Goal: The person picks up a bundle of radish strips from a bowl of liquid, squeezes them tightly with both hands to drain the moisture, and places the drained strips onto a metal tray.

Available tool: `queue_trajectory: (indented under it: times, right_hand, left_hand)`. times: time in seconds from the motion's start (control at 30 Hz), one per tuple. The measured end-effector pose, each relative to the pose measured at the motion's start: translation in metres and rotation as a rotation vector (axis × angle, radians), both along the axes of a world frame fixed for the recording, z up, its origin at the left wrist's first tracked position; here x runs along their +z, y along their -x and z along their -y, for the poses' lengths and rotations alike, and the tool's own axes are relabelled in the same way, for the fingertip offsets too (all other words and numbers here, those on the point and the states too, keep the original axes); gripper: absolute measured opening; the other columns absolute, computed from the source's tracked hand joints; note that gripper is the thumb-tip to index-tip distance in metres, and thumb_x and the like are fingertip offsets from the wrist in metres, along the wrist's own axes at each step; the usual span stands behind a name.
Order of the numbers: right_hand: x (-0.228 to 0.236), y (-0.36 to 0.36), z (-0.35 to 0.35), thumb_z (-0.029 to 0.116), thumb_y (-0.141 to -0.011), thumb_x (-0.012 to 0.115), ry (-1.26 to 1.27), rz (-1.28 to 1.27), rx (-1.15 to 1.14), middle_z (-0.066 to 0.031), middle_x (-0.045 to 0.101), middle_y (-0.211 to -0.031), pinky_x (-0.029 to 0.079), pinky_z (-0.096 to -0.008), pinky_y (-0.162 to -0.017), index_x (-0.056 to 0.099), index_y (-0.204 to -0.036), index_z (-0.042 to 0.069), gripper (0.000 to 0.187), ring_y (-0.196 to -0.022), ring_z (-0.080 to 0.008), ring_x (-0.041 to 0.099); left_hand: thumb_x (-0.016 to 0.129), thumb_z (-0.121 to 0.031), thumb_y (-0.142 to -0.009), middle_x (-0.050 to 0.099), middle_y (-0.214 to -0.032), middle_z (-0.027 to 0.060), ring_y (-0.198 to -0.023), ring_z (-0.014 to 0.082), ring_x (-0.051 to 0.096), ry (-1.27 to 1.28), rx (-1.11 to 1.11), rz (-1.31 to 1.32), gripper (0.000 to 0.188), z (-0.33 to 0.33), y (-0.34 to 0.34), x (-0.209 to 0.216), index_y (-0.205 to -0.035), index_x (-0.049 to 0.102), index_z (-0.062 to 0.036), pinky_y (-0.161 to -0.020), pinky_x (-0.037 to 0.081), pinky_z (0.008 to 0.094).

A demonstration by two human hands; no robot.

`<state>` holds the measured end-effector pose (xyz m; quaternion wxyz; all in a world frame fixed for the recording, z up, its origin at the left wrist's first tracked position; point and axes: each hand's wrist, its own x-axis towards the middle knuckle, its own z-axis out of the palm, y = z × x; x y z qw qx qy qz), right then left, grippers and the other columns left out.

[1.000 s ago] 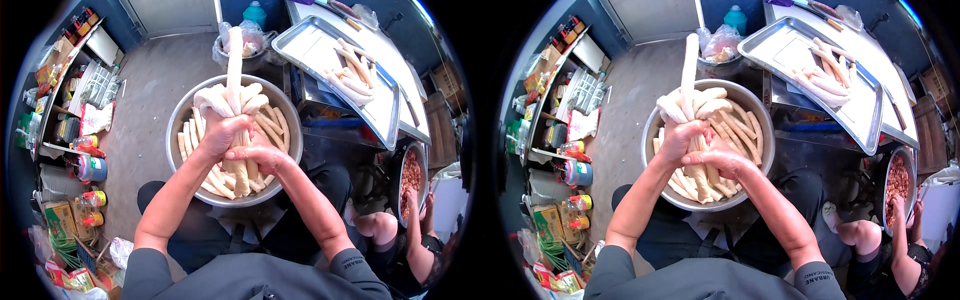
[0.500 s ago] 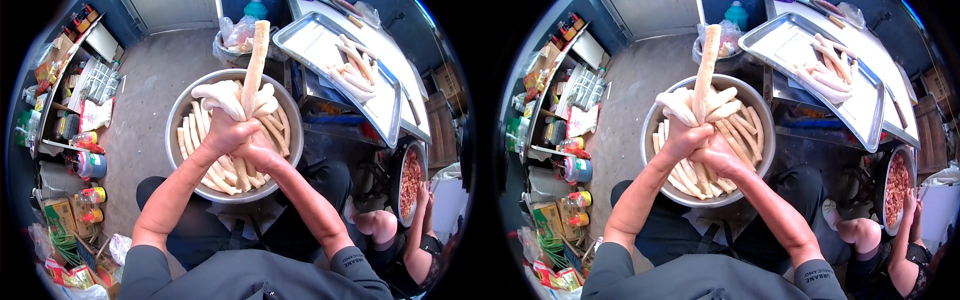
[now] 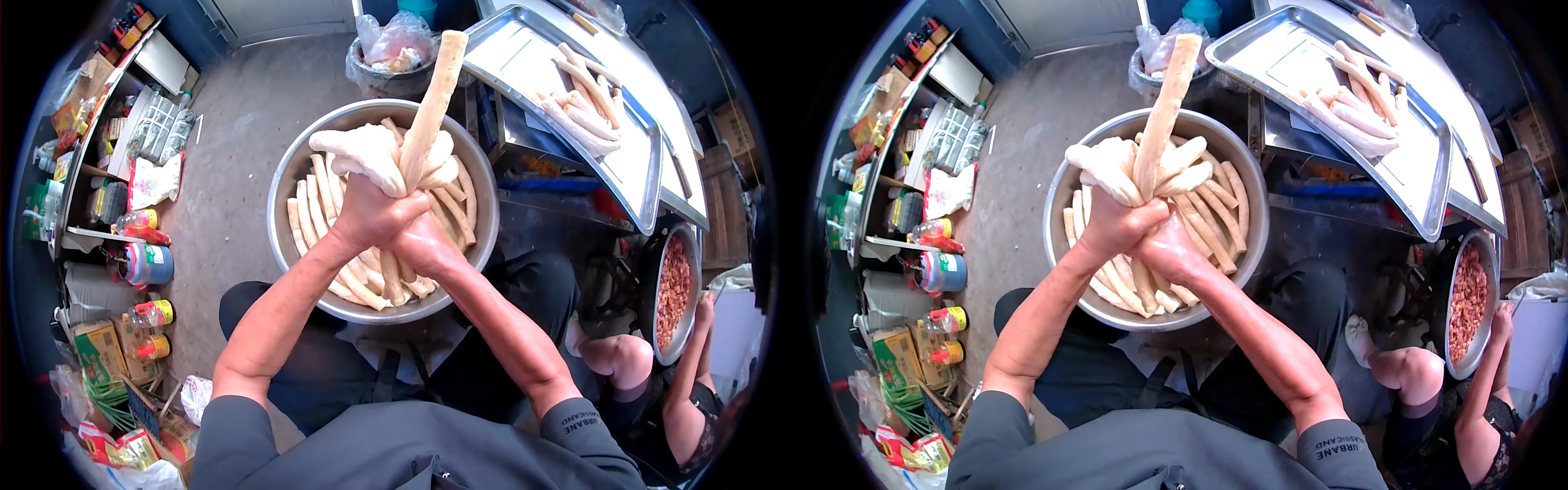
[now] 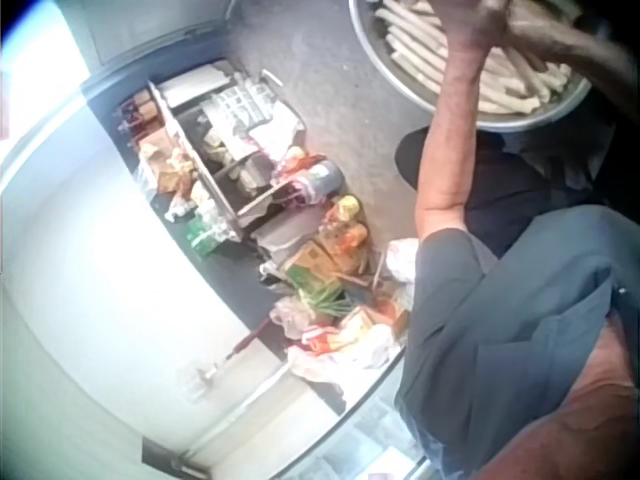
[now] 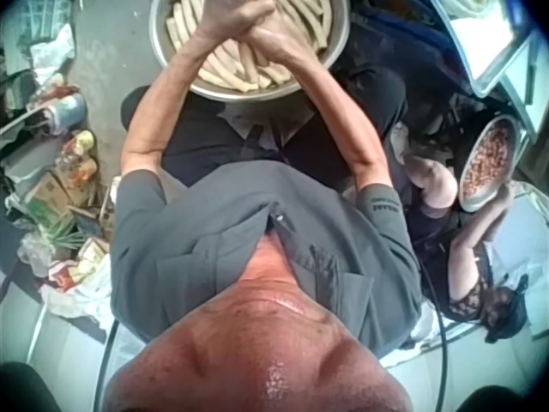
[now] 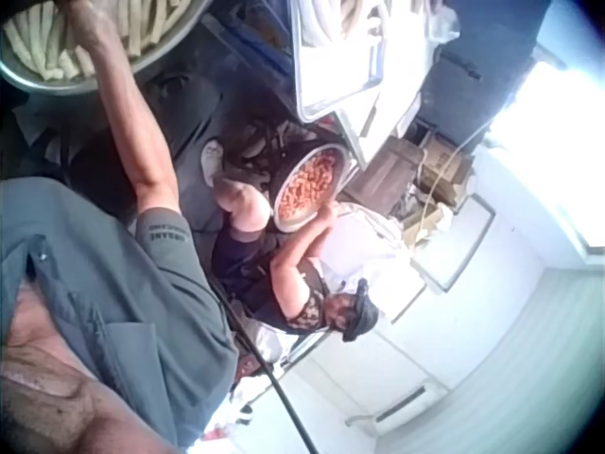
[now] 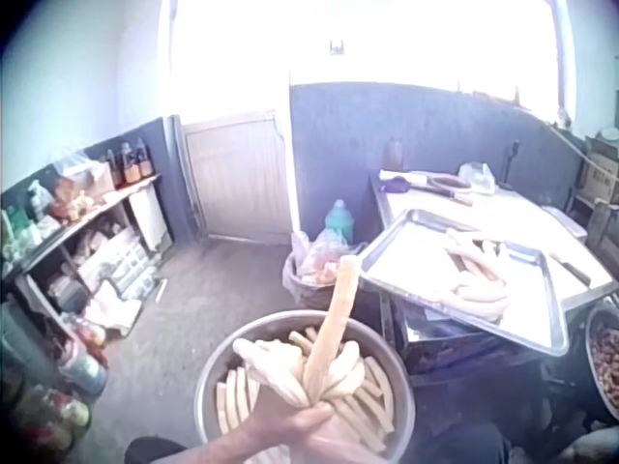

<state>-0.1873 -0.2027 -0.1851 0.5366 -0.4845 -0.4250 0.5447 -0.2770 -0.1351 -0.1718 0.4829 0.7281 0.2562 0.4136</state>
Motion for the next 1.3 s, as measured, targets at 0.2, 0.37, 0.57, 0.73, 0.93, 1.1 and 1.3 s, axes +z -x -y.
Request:
queue_trajectory:
  times: [0.2, 0.37, 0.57, 0.73, 0.93, 1.1, 1.3]
  right_hand:
    - [-0.007, 0.003, -0.001, 0.019, -0.08, 0.075, -0.044, 0.014, -0.012, -0.0126, 0.061, -0.116, 0.051, -0.0318, -0.085, 0.052, -0.128, -0.001, 0.057, -0.105, -0.0173, 0.059]
    - [0.0, 0.0, 0.0, 0.005, -0.071, 0.069, 0.062, -0.11, 0.005, -0.0109, 0.06, -0.108, 0.052, -0.0304, -0.08, 0.053, -0.123, -0.001, 0.055, -0.1, -0.0161, 0.06]
    - [0.009, -0.013, -0.005, -0.002, -0.061, 0.06, 0.139, -0.084, 0.053, -0.0087, 0.059, -0.09, 0.05, -0.0286, -0.071, 0.057, -0.108, -0.001, 0.048, -0.084, -0.0168, 0.06]
    - [0.017, -0.016, -0.002, 0.0, -0.062, 0.063, 0.129, -0.012, 0.047, -0.0089, 0.06, -0.09, 0.051, -0.0295, -0.072, 0.059, -0.107, -0.001, 0.045, -0.084, -0.0171, 0.061]
    - [0.011, -0.032, -0.001, 0.006, -0.068, 0.076, 0.184, -0.064, 0.134, -0.0095, 0.064, -0.101, 0.055, -0.0294, -0.082, 0.059, -0.115, -0.001, 0.051, -0.089, -0.0164, 0.063]
    - [0.02, -0.033, 0.001, 0.008, -0.067, 0.075, 0.208, 0.017, 0.137, -0.0126, 0.067, -0.102, 0.054, -0.0308, -0.087, 0.063, -0.116, -0.001, 0.051, -0.099, -0.0184, 0.063]
    - [0.008, -0.03, -0.013, 0.011, -0.075, 0.074, 0.264, -0.244, 0.339, -0.0184, 0.066, -0.102, 0.06, -0.0354, -0.076, 0.058, -0.111, -0.007, 0.044, -0.086, -0.0264, 0.069]
  left_hand:
    - [0.067, -0.012, -0.068, 0.064, -0.081, 0.0106, -0.071, 0.0191, 0.063, 0.003, 0.0, -0.017, 0.032, -0.002, 0.001, 0.0, -0.095, 0.062, 0.003, -0.064, 0.051, 0.0314]
    - [0.067, -0.007, -0.074, 0.067, -0.094, 0.0086, -0.084, 0.0147, 0.064, 0.236, -0.027, 0.062, 0.031, -0.002, 0.002, -0.001, -0.102, 0.064, 0.0052, -0.073, 0.053, 0.0292]
    - [0.075, -0.01, -0.077, 0.066, -0.106, 0.0098, -0.094, 0.0152, 0.064, 0.481, -0.16, 0.05, 0.043, -0.008, 0.007, 0.026, -0.116, 0.061, 0.0039, -0.081, 0.053, 0.0281]
    - [0.08, -0.013, -0.074, 0.064, -0.112, 0.0099, -0.101, 0.0162, 0.062, 0.523, -0.353, 0.067, 0.06, -0.014, 0.017, 0.026, -0.126, 0.056, 0.0018, -0.089, 0.051, 0.0298]
    - [0.088, -0.013, -0.064, 0.062, -0.117, 0.009, -0.105, 0.0154, 0.059, 0.362, -0.364, 0.044, 0.075, -0.012, 0.02, 0.027, -0.128, 0.052, 0.0009, -0.092, 0.05, 0.0303]
    - [0.079, -0.006, -0.072, 0.063, -0.115, 0.0098, -0.1, 0.0163, 0.063, 0.372, -0.258, 0.102, 0.06, -0.004, 0.011, 0.025, -0.126, 0.053, 0.0019, -0.088, 0.053, 0.0308]
    - [0.062, 0.0, -0.077, 0.066, -0.099, 0.0107, -0.083, 0.0161, 0.067, 0.547, -0.191, 0.181, 0.045, -0.006, 0.007, 0.023, -0.121, 0.054, 0.0034, -0.074, 0.058, 0.0292]
